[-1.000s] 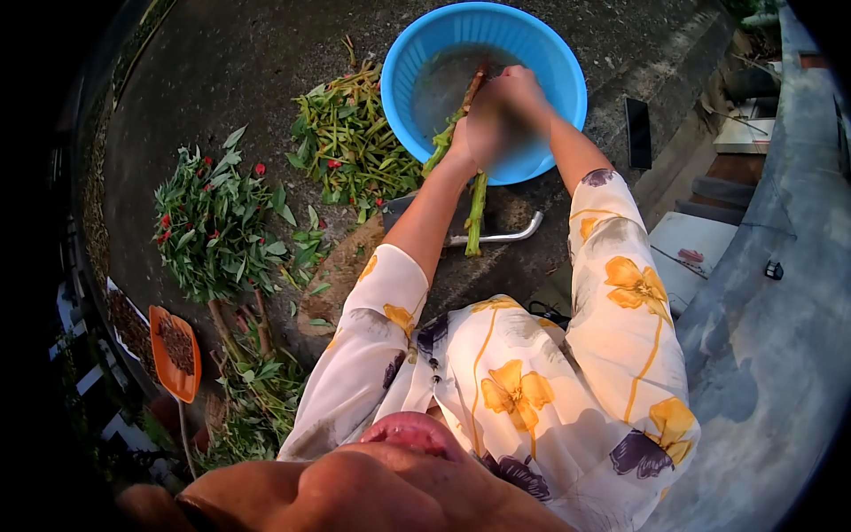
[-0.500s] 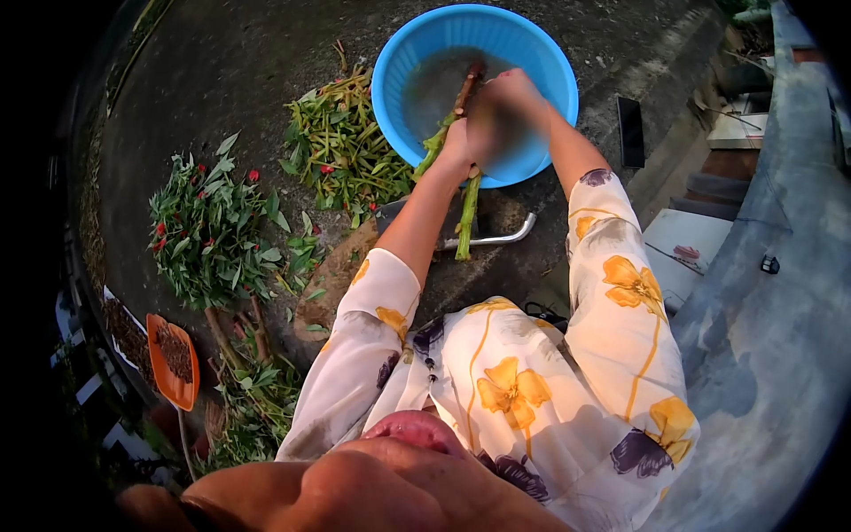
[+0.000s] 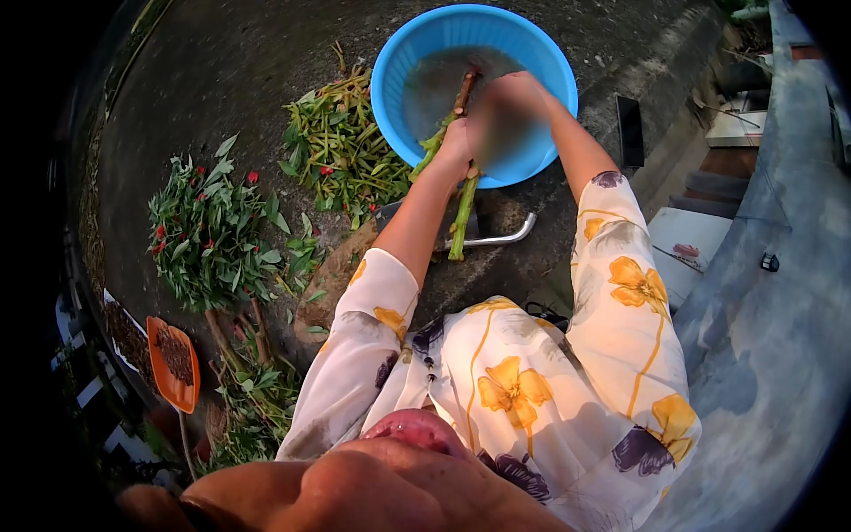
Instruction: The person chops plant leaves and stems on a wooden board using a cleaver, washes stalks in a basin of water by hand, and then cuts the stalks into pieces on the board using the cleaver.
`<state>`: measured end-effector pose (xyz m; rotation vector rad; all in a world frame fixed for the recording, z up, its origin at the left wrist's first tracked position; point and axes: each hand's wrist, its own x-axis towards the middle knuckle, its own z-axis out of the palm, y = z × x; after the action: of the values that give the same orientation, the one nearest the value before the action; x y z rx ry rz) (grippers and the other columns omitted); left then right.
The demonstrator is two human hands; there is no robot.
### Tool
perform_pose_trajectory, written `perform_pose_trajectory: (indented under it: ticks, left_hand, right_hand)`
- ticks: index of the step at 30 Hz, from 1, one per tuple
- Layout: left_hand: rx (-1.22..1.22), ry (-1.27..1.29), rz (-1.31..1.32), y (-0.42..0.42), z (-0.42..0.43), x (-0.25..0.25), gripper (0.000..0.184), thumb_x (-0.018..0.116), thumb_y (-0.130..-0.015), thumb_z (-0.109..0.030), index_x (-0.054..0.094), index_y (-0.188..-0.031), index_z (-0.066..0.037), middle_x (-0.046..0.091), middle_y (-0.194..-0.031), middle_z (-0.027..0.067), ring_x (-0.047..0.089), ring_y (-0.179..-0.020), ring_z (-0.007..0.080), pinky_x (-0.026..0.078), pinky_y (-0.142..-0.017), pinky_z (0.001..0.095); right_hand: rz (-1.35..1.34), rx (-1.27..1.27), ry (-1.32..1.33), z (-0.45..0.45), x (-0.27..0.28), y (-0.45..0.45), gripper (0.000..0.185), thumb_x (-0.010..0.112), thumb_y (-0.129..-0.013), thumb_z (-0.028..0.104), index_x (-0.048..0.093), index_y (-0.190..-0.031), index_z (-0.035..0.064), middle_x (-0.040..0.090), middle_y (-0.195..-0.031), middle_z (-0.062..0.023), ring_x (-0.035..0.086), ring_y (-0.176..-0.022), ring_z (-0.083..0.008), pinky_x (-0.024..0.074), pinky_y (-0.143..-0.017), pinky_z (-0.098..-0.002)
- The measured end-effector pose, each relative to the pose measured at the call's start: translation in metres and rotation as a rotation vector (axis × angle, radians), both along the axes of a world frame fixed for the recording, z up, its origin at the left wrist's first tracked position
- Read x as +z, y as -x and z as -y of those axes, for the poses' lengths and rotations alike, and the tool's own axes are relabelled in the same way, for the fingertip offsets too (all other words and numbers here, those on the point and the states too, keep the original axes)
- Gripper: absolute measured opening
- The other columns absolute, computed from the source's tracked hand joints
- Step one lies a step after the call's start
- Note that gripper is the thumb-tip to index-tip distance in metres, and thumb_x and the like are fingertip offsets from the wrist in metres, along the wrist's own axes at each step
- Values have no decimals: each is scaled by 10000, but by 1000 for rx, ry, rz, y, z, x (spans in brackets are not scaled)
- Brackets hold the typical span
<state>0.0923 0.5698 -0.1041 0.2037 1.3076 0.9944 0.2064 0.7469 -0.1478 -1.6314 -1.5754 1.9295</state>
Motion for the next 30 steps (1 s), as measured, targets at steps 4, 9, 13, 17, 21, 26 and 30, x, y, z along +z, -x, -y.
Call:
perform_pose_trajectory:
  ticks: [4,9,13,17,21,26,30]
  left_hand:
    - [6,-2,24,2,0,1,184,515,-990,-194,519,-1095,-42,572,-823,96,534,-512,203,412,-390,402]
    - [25,0,50,2,1,4,178,465,-1017,-192,499,-1086,-31,567,-821,114,533,-503,205,413,-387,392]
    - [6,-24,74,3,-2,-5,179,430,-1006,-174,504,-1009,-12,559,-748,131,529,-485,229,430,-398,394]
    - [120,29,218,1,-7,-15,220,362,-1037,-171,469,-1019,21,571,-795,155,527,-525,221,443,-427,353]
    - [119,-4,327,3,-5,-17,254,328,-1060,-196,451,-1016,23,571,-839,160,536,-592,200,448,-451,311]
    - [83,27,323,4,-6,-13,238,400,-1041,-192,461,-985,31,555,-744,142,526,-511,211,422,-402,324]
    - [30,25,188,4,-6,-25,225,482,-1015,-213,497,-940,0,539,-680,119,524,-464,228,412,-375,369]
  right_hand:
    - [-88,-108,129,-6,-4,-1,157,558,-928,149,660,-934,30,689,-975,-89,680,-913,-206,567,-891,-341]
    - [33,3,-14,0,5,11,192,571,-926,186,676,-966,31,702,-971,-94,680,-909,-194,567,-838,-335]
    - [117,-274,-109,-19,-13,6,259,596,-933,236,707,-1045,31,711,-934,-72,676,-865,-168,545,-737,-301]
    - [224,48,-401,-3,-19,15,247,605,-935,241,718,-1064,64,711,-912,-45,669,-817,-152,526,-694,-293]
    - [185,33,-180,-1,-25,15,215,634,-922,238,737,-1040,91,713,-916,-28,658,-783,-141,508,-654,-286]
    - [200,244,-434,-9,-25,7,249,699,-853,276,755,-932,47,728,-797,-38,668,-716,-144,529,-681,-298]
    - [184,-30,-462,-10,-21,7,239,665,-912,260,733,-1003,50,709,-812,-15,651,-722,-143,502,-634,-277]
